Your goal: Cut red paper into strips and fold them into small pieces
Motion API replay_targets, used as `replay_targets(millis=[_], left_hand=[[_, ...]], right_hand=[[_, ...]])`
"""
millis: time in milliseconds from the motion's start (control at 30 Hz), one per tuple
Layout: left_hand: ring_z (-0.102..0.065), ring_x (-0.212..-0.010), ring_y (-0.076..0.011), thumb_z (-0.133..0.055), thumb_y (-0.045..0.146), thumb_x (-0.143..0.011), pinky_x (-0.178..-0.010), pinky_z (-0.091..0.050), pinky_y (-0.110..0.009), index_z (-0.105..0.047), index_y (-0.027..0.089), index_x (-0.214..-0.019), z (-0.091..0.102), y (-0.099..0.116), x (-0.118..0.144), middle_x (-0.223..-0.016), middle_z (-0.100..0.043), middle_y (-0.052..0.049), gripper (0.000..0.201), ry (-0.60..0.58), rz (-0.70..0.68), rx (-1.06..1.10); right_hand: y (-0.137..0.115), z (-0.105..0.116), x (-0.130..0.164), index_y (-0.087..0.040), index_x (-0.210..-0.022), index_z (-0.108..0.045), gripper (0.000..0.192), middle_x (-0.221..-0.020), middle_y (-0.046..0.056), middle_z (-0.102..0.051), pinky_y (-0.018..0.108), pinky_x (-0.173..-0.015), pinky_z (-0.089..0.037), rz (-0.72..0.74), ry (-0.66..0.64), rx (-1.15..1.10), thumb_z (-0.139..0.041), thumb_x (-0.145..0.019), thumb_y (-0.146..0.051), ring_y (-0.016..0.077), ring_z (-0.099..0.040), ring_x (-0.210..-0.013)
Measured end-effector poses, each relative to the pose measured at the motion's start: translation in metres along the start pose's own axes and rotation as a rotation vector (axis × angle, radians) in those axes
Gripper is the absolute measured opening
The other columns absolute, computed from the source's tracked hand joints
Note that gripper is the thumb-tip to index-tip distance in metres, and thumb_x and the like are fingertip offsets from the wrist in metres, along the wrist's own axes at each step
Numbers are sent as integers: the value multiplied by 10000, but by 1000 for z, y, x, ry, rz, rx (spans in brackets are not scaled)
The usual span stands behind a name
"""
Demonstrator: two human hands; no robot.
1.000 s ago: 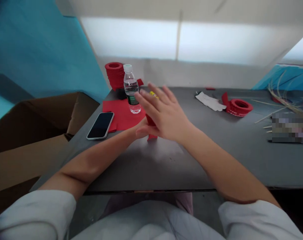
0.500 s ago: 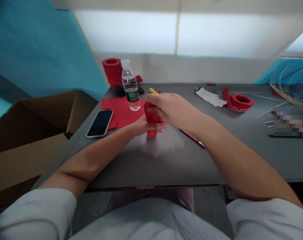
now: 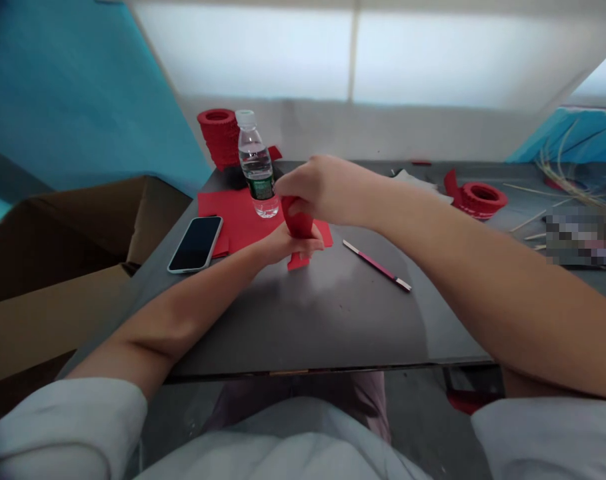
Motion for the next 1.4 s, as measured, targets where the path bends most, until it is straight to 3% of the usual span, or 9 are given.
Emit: replay_targets(millis=[233, 567, 800, 900, 967, 1100, 1200, 1333, 1400], left_hand=[[-437, -368, -71, -680, 300, -708, -376, -357, -182, -597, 126, -705, 7, -15, 0, -420, -475, 44, 192, -79, 158, -45], [-353, -311, -63, -696, 297, -708, -314, -289, -157, -610, 146, -777, 6, -27, 3, -374, -401, 65, 187, -401, 312, 16], [-307, -287, -62, -720, 358, -712, -288, -257, -147, -593, 177, -877, 9, -25, 12, -362, -374, 88, 275, -499, 452, 61], [-360, -305, -69, -708, 365, -726, -314, -318, -149, -599, 169, -921, 13, -25, 24, -383, -396, 86, 298, -512, 483, 90], [-521, -417, -105, -693, 362, -743, -428, -455, -187, -582, 174, -1025, 14, -26, 34, -490, -524, 47, 356, -512, 515, 126], [-658, -717, -173, -685, 380, -755, -672, -538, -302, -500, 203, -1126, 7, -25, 49, -855, -660, -48, 450, -412, 582, 287], [-538, -522, -90, -658, 382, -780, -580, -503, -259, -539, 185, -1033, 2, -28, 47, -697, -569, 22, 341, -228, 540, 399], [-336, -402, -42, -607, 357, -823, -424, -354, -180, -553, 185, -958, 13, -38, 40, -554, -371, 86, 225, 6, 486, 416], [-323, -398, -40, -595, 354, -834, -417, -326, -173, -546, 186, -940, 24, -41, 38, -549, -357, 87, 205, 73, 473, 436]], right_hand=[[18, 3, 3, -215, -803, -669, 179, -488, -48, -521, 272, -530, -355, -46, -11, -51, -503, -789, -149, 110, -487, -457], [66, -10, 45, -230, -953, -713, 254, -544, -20, -587, 283, -523, -425, -199, -98, -469, -553, -815, -371, 119, -532, -477], [98, -25, 79, -230, -906, -729, 228, -535, 2, -586, 287, -505, -429, -348, 84, -652, -620, -771, -378, 125, -544, -484], [112, -38, 88, -205, -922, -717, 231, -511, -4, -574, 278, -497, -426, -432, 105, -735, -631, -769, -354, 121, -536, -481], [115, -47, 86, -182, -910, -710, 252, -495, -14, -565, 272, -481, -422, -482, 96, -777, -655, -747, -366, 120, -523, -465], [104, -66, 60, -171, -871, -705, 261, -499, -16, -569, 254, -481, -429, -431, -68, -815, -656, -743, -393, 107, -519, -459], [91, -78, 32, -165, -872, -696, 245, -507, -20, -560, 235, -467, -424, -360, -108, -844, -641, -758, -374, 93, -506, -447], [87, -95, 1, -173, -1029, -627, 367, -514, -41, -543, 221, -423, -404, -465, 208, -1025, -688, -714, -352, 90, -487, -426], [86, -108, -10, -163, -928, -630, 305, -581, -13, -571, 226, -442, -419, -507, 288, -1113, -692, -704, -361, 91, -502, -467]])
Point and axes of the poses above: each hand's wrist, its own x-axis away from the middle knuckle, its own z-axis out of the back of the hand, y = z × x, the point moved 3 cm from there along -x, towards the middle knuckle
